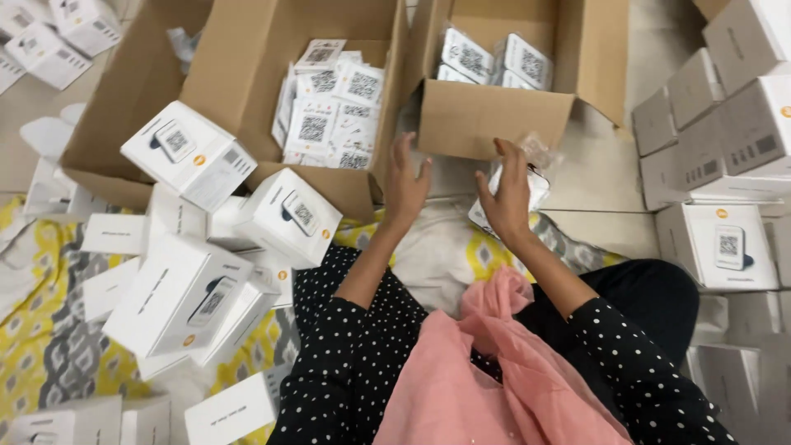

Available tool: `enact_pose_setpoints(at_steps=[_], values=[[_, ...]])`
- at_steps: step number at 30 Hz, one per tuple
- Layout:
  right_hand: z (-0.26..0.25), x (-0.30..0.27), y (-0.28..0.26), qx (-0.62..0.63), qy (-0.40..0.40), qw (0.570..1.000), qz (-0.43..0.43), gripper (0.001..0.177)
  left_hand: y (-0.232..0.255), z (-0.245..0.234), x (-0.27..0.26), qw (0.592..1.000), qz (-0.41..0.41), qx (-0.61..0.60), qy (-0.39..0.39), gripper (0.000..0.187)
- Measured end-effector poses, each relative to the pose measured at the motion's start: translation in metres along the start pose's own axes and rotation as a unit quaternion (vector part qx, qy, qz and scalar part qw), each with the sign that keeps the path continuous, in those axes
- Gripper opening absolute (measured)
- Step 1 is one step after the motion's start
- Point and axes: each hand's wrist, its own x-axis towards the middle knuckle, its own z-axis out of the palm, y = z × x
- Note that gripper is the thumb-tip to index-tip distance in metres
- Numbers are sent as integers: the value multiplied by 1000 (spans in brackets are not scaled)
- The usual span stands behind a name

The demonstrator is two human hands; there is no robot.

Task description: The person labels electronics product boxes with QR codes and packs them into larger boxes.

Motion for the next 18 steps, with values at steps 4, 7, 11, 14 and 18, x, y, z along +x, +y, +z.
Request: enact_pose_setpoints(at_steps=[4,7,11,14,18], values=[[77,0,-82,165,-123,978,-43,57,-15,-134,22,989,-46,102,99,49],[142,-12,-127,180,-203,960,-67,57,-75,-203,13,950,-159,261,69,49],[240,-55,-128,175,-195,965,-12,64,-115,-243,-5,890,-304,334,-57,62],[237,-86,-132,177,-218,958,60,64,-105,-247,-11,885,-351,287,-103,75],[188,-118,-89,157,-174,970,58,59,-58,-222,-19,917,-271,291,-27,85]])
